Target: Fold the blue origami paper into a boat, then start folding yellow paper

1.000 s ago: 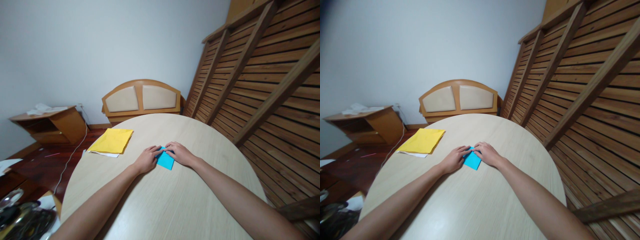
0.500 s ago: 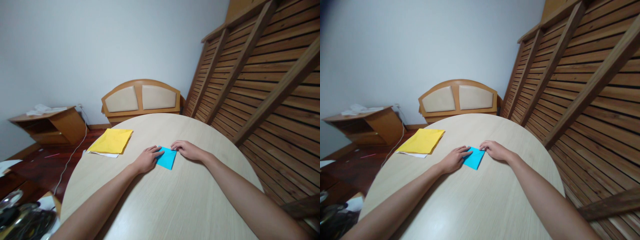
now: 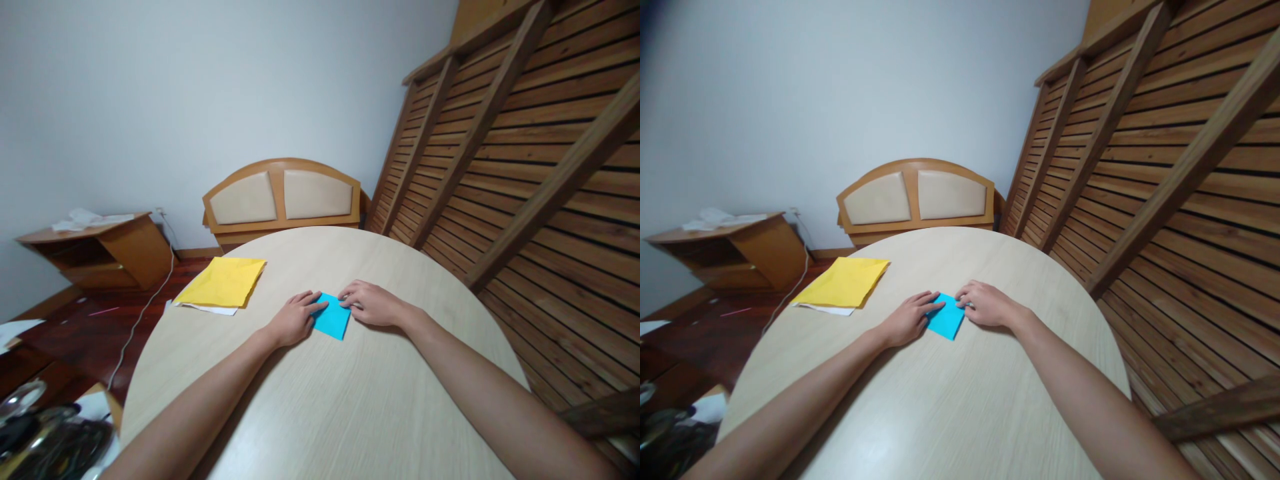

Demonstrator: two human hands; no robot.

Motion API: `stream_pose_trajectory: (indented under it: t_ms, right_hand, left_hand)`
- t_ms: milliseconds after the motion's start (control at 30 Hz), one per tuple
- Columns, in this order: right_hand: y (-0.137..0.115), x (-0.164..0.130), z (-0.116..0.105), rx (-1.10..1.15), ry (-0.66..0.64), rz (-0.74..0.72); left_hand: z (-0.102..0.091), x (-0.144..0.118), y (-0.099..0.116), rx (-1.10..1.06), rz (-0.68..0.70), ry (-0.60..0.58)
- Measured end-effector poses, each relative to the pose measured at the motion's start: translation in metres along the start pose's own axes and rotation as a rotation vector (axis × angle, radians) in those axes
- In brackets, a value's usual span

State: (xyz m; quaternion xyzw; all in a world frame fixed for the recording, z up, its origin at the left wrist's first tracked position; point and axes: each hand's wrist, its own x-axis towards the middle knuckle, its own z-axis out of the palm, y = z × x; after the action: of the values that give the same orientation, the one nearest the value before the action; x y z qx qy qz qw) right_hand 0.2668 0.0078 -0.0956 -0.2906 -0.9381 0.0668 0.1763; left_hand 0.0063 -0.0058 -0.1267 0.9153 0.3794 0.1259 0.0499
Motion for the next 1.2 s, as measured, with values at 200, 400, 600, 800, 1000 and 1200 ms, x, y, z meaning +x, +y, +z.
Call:
stream_pose_trajectory:
  t_ms: [200, 400, 600, 800, 1000, 1200]
  right_hand:
    - [-0.021, 0.007, 0.009, 0.008, 0.003, -0.020]
    - [-0.018, 0.008, 0.014, -0.049, -0.020, -0.008]
    - [-0.014, 0.009, 0.016, -0.118, -0.029, 0.084]
    - [-0.016, 0.011, 0.021, -0.076, 0.009, 0.109]
    - [-0.019, 0.011, 0.019, -0.094, 0.009, 0.075]
    - [-0.029, 0.013, 0.016, -0.079, -0.012, -0.039]
  left_hand:
    - [0.000, -0.001, -0.005, -0.024, 0.008, 0.016]
    - [-0.017, -0.006, -0.021, -0.056, 0.116, -0.007]
    - [-0.025, -0.008, -0.023, -0.120, 0.170, 0.054]
    - [-0.019, -0.010, -0.021, -0.151, 0.178, 0.110]
    - [-0.013, -0.009, -0.021, -0.160, 0.101, 0.088]
    - [-0.011, -0.007, -0.022, -0.139, 0.090, 0.095]
